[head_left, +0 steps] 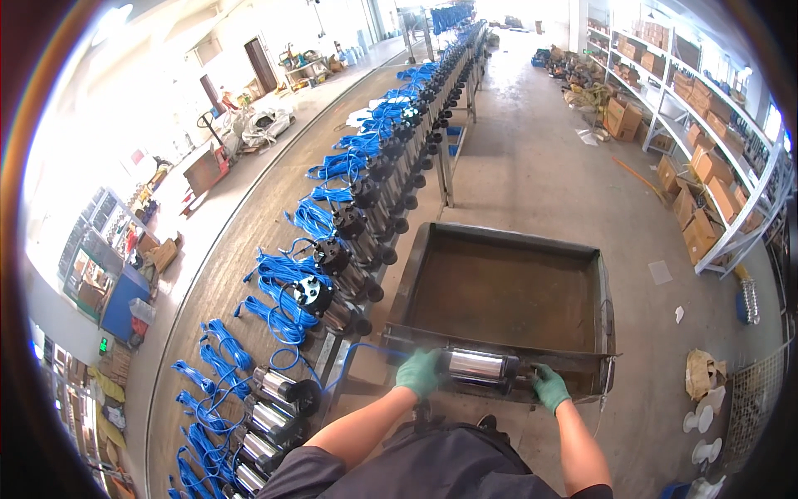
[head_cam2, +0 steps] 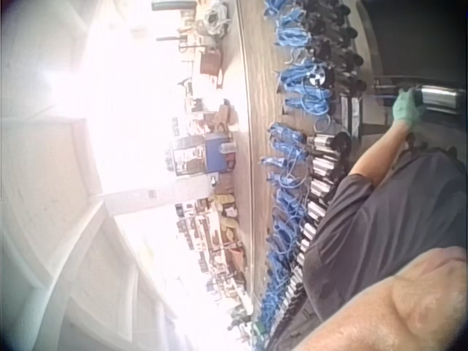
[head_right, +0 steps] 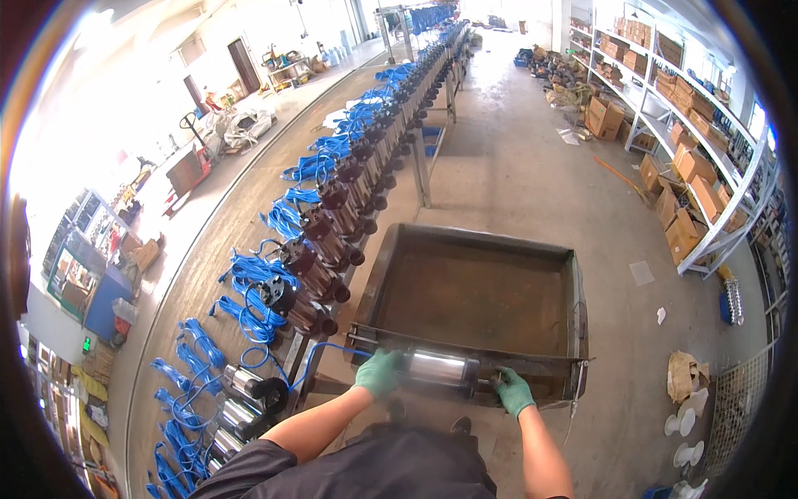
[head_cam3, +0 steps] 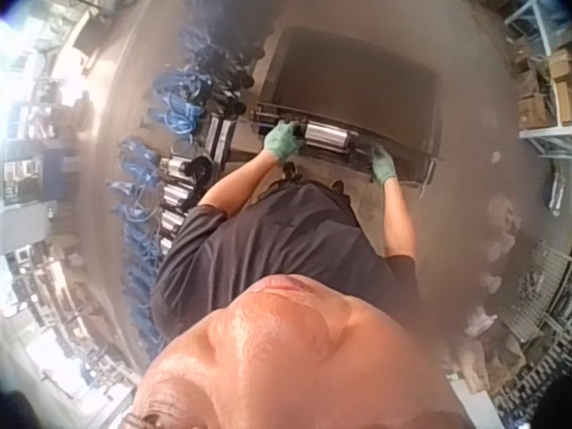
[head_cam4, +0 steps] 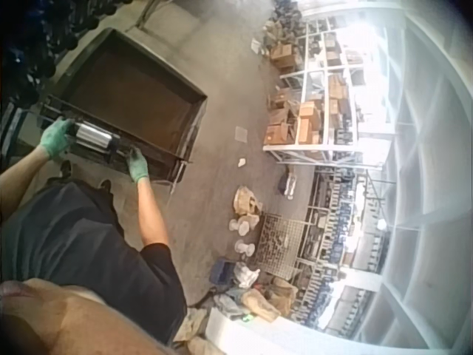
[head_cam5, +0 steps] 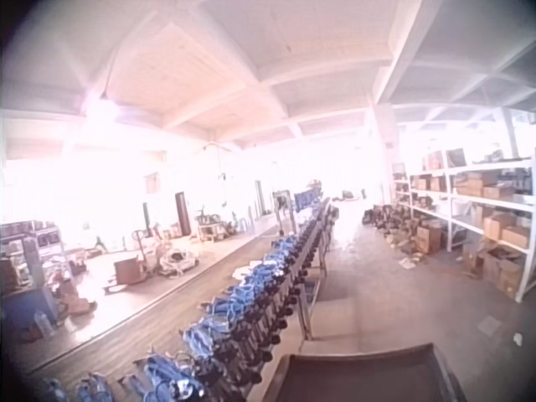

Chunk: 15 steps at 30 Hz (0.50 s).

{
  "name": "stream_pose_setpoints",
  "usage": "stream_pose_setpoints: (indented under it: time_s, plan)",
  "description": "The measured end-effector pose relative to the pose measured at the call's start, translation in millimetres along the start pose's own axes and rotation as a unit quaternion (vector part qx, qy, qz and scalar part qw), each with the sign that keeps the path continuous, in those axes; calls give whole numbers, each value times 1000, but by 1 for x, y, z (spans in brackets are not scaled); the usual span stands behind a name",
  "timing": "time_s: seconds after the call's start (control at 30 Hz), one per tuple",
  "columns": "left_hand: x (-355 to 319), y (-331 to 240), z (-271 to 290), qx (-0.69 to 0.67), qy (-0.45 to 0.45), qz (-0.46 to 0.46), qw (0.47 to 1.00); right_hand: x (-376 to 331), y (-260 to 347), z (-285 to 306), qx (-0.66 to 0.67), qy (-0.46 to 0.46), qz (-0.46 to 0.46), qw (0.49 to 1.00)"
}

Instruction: The person picks up a submersible pump, submerges it into a tank of water to test it, and then places it back onto the workbench.

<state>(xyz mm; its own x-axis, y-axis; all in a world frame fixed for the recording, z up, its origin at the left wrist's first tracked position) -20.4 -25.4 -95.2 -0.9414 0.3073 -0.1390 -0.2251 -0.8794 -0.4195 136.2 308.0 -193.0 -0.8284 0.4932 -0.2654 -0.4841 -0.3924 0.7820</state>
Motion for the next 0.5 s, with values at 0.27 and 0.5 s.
stream_pose_setpoints:
  time_s: [0.27,0.5]
  plan:
    - [-1,8,-8,-19,-16,-11,1000,-11,4,13,-250,9,230,941]
    - [0,-6,1,-31,-36,-4,999,6,-20,9,-100,29,171,980]
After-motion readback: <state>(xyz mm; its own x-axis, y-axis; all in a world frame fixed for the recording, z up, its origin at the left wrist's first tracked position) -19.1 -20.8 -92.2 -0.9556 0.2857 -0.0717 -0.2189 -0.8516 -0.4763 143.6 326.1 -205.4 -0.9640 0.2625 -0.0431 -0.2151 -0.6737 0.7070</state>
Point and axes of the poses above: each hand's wrist, its own x-axis towards the middle knuckle, its own z-axis out of the back of the hand, y = z × x, the point moved 2 cm from there along x, towards the middle knuckle, and after that the axes turned 12 degrees about -y, right-handed, at the moved point
